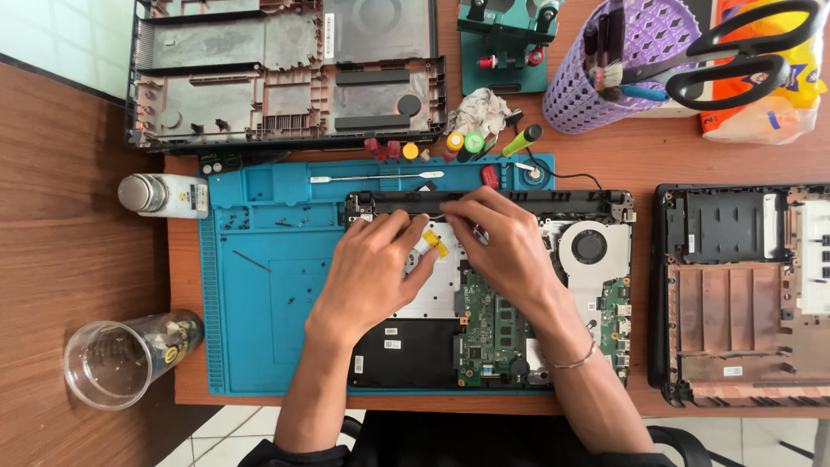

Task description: The person connects internal ribbon cables to a laptop motherboard using their hands and tweezers, then presses the components into place.

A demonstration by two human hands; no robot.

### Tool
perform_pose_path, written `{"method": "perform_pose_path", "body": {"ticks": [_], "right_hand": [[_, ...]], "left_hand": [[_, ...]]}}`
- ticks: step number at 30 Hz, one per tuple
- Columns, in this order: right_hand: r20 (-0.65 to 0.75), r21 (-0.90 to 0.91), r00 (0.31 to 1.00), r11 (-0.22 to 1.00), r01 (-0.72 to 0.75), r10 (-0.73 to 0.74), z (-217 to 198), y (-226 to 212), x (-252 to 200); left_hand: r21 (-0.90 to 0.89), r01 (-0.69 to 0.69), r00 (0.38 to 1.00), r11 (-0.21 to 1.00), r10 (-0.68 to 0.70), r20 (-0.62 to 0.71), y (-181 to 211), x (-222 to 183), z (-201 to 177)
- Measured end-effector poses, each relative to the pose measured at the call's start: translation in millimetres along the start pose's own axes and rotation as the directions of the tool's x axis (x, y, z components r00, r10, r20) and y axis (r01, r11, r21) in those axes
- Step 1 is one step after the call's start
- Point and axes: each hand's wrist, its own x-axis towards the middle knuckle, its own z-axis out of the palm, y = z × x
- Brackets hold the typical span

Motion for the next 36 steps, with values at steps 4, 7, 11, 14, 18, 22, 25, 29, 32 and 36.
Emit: {"method": "perform_pose_path", "body": {"ticks": [4, 7, 11, 14, 18, 22, 25, 29, 32, 36], "right_hand": [[-0.055, -0.028, 0.995, 0.996, 0.081, -0.083, 4.4, 4.7, 0.4], [-0.073, -0.048, 0.99, 0.992, 0.117, -0.121, 8.6, 5.9, 0.4], [-0.072, -0.106, 0.994, 0.991, 0.075, -0.083, 8.9, 8.5, 1.9], [-0.095, -0.136, 0.99, 0.987, 0.09, -0.103, 9.3, 9.7, 3.6], [-0.111, -0.149, 0.985, 0.982, 0.113, -0.13, 8.3, 7.7, 2.0], [-0.076, -0.242, 0.991, 0.967, 0.085, -0.106, 2.8, 7.9, 1.0], [-0.054, -0.256, 0.995, 0.964, 0.067, -0.083, 0.9, 7.1, 0.0], [-0.016, -0.226, 0.999, 0.973, 0.036, -0.041, -2.9, 5.3, -2.1], [0.003, -0.205, 0.999, 0.977, 0.051, -0.052, -2.6, 5.1, -1.1], [0.047, -0.211, 0.996, 0.974, 0.083, -0.075, -2.4, 6.3, -4.0]], "left_hand": [[0.017, -0.008, 1.0, 1.0, 0.008, -0.009, -0.1, 0.3, 0.4], [0.012, 0.007, 1.0, 1.0, -0.008, 0.018, -2.2, -0.6, -0.8], [0.019, -0.01, 1.0, 1.0, 0.01, -0.015, -2.3, -0.8, 0.3], [0.014, 0.003, 1.0, 1.0, -0.003, 0.002, -2.1, 0.5, -1.3], [0.015, 0.008, 1.0, 1.0, -0.008, 0.012, -1.8, 0.6, -1.4], [0.037, -0.03, 0.999, 0.999, 0.031, -0.026, -0.6, 1.5, 2.3], [0.037, -0.029, 0.999, 0.999, 0.03, -0.028, 0.0, 0.6, 2.0], [0.04, -0.033, 0.999, 0.999, 0.034, -0.03, 0.6, 1.1, 1.2], [0.046, -0.032, 0.999, 0.998, 0.033, -0.035, -0.1, 1.2, -0.2], [0.04, -0.035, 0.999, 0.999, 0.037, -0.039, -0.4, 1.4, 0.5]]}}
